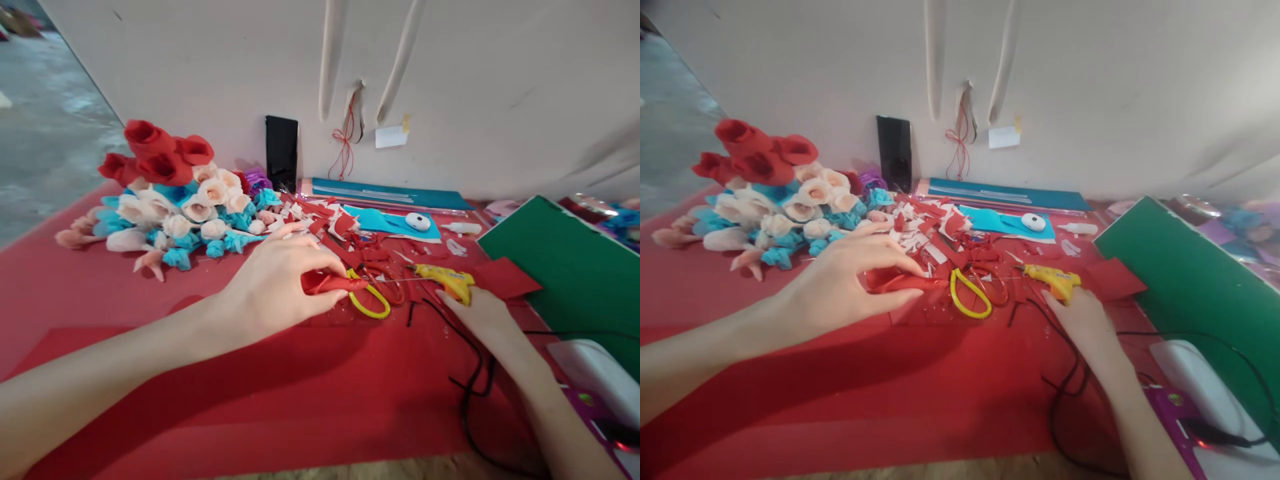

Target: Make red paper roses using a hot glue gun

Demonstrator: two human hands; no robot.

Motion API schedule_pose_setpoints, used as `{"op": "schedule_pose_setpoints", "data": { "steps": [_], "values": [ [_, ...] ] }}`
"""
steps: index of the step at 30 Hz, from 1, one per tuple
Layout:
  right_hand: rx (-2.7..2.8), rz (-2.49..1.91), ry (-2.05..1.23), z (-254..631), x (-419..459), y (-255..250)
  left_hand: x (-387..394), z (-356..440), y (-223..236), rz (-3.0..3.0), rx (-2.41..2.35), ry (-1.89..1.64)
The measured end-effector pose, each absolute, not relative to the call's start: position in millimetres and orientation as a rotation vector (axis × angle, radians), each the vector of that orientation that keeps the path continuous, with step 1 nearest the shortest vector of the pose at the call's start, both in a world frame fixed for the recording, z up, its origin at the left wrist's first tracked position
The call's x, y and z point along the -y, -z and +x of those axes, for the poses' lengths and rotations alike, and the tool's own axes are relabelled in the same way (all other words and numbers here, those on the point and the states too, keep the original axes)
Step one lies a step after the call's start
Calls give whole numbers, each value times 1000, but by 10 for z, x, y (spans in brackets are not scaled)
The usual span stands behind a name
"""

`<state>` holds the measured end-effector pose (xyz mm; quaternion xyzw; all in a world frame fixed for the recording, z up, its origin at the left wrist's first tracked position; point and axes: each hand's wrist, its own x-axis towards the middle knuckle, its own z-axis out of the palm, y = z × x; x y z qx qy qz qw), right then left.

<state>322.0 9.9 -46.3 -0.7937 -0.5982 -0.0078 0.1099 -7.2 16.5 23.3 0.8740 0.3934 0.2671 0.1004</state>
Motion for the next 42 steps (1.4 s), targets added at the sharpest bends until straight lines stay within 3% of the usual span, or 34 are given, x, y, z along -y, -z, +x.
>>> {"op": "schedule_pose_setpoints", "data": {
  "steps": [5, 8, 12, 24, 42],
  "values": [
    [1768, -1988, 311, 2957, 118, -10, -76, -67, -321, 2478, -1120, -789],
    [1952, -1421, 416, 2584, 310, -291, -34, -60, -333, 2454, -1052, -823],
    [2299, -1083, 191, 2135, 440, -401, 32, -55, -354, 2396, -987, -819],
    [2313, -1044, -28, 1886, 403, -414, 89, -32, -401, 2311, -909, -792],
    [2285, -982, 101, 1878, 460, -443, 107, -31, -427, 2176, -981, -757]
  ]
}}
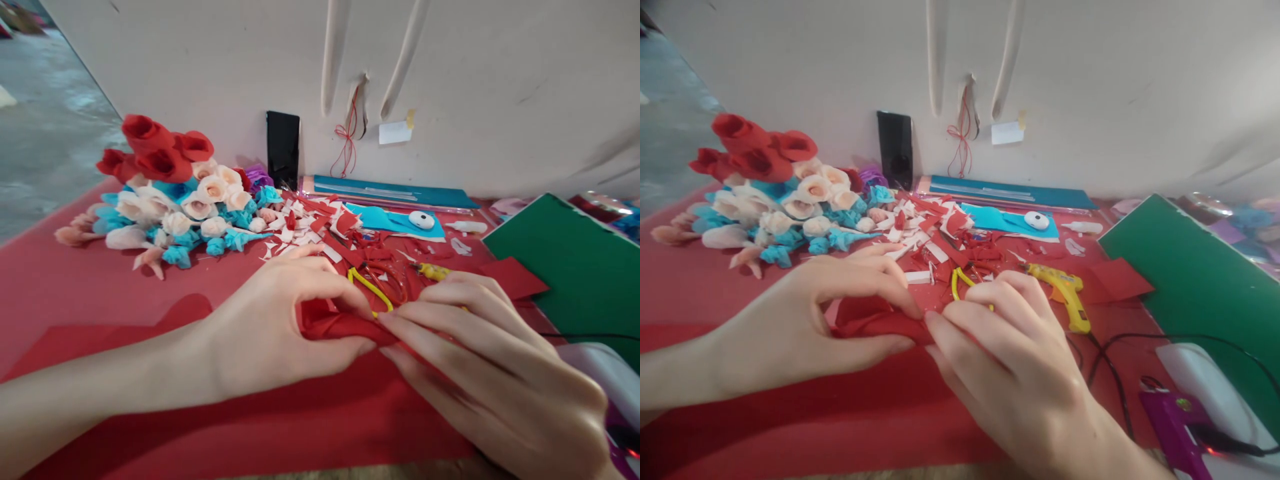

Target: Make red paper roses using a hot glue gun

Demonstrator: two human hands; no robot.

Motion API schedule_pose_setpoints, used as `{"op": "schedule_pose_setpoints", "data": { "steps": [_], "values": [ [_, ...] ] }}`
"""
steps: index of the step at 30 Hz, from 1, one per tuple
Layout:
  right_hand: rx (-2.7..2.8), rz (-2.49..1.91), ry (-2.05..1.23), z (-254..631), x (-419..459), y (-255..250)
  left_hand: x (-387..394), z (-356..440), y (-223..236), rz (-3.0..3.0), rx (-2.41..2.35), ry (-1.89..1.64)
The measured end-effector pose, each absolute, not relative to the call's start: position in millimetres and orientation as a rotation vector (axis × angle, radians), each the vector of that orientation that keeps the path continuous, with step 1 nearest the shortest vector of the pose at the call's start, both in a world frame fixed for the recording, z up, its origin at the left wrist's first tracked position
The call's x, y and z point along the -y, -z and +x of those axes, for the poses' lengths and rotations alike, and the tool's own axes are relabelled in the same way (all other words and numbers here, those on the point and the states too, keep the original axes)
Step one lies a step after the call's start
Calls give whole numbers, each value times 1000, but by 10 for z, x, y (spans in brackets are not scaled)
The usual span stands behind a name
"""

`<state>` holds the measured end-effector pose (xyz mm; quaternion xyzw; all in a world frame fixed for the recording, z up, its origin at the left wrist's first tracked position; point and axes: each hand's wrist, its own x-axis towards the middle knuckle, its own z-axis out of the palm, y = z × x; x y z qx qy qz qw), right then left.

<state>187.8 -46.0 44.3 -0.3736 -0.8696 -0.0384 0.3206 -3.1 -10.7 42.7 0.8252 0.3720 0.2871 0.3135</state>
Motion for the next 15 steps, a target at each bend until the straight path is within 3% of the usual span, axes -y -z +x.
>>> {"op": "schedule_pose_setpoints", "data": {
  "steps": [15],
  "values": [
    [2433, -872, 294, 2023, 547, -430, 115, -35, -437, 2096, -935, -799]
  ]
}}
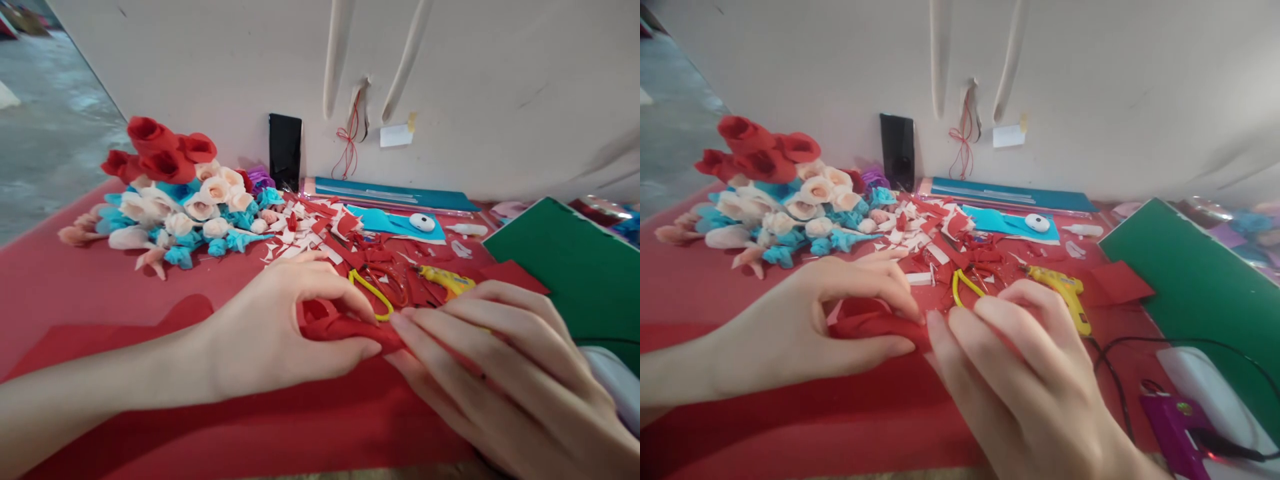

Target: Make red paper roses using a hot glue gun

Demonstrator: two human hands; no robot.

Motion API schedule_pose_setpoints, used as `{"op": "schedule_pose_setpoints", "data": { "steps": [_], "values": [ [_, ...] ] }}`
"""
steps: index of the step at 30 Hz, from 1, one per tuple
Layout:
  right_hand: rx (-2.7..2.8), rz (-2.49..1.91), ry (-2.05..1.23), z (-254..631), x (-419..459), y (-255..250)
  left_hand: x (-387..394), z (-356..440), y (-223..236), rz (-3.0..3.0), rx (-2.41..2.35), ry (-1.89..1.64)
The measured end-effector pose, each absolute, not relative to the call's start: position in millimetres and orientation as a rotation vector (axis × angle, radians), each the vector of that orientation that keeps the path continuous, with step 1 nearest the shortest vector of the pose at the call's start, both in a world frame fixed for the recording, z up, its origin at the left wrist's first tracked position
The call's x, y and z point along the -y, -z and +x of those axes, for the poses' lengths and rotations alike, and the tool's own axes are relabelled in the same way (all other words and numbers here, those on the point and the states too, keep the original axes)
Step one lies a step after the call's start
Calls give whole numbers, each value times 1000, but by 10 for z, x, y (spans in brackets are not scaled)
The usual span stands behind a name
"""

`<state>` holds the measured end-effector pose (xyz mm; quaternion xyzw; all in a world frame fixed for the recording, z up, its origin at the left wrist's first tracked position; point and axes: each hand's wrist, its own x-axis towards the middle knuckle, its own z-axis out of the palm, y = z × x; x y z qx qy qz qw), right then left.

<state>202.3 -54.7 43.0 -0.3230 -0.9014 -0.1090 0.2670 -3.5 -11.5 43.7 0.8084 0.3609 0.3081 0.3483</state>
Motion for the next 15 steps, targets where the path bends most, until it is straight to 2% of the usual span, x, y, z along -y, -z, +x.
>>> {"op": "schedule_pose_setpoints", "data": {
  "steps": [8, 15],
  "values": [
    [2457, -844, 386, 1992, 531, -517, 111, -42, -447, 2049, -924, -760],
    [2205, -990, 348, 1957, 518, -465, 120, -37, -458, 2031, -945, -806]
  ]
}}
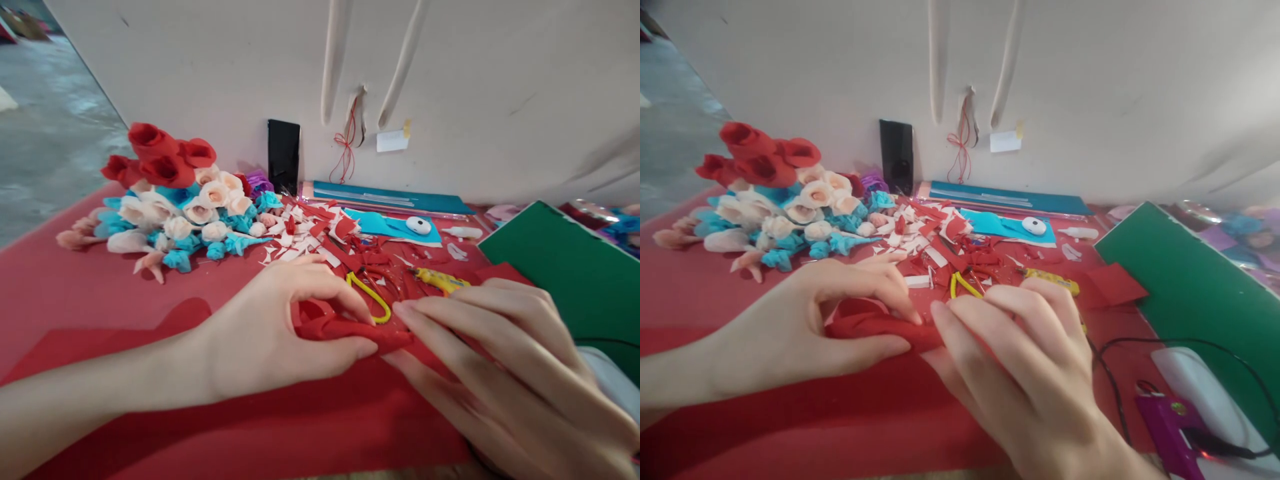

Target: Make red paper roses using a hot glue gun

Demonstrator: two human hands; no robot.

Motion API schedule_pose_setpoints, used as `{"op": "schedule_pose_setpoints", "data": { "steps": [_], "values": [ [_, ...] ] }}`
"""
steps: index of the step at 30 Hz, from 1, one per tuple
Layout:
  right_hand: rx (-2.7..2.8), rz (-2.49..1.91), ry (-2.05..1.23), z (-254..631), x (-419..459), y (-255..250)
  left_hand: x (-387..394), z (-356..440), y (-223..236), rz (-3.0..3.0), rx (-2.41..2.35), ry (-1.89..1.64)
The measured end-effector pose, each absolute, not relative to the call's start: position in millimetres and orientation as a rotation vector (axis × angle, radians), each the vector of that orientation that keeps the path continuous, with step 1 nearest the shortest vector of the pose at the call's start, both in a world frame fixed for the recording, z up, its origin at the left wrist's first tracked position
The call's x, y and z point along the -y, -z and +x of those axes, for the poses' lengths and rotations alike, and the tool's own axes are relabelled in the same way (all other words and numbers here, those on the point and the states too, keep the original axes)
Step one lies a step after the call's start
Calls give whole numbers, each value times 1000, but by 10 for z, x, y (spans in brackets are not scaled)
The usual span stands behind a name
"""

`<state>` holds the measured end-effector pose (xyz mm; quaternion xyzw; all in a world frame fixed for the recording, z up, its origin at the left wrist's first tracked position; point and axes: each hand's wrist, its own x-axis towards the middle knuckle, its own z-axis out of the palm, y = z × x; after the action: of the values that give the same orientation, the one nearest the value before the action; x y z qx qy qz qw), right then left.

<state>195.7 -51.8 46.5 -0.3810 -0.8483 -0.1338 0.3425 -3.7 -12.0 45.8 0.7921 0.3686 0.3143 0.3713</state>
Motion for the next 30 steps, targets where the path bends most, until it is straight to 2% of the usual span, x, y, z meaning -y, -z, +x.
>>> {"op": "schedule_pose_setpoints", "data": {
  "steps": [5, 14, 22, 30],
  "values": [
    [2236, -953, 294, 1995, 568, -423, 126, -44, -458, 2032, -950, -797],
    [2190, -1017, 407, 2014, 585, -540, 125, -67, -472, 2046, -977, -794],
    [2169, -946, 328, 2056, 504, -575, 109, -80, -465, 2097, -952, -796],
    [2222, -1168, 325, 2299, 354, -618, -35, -99, -473, 2084, -1071, -815]
  ]
}}
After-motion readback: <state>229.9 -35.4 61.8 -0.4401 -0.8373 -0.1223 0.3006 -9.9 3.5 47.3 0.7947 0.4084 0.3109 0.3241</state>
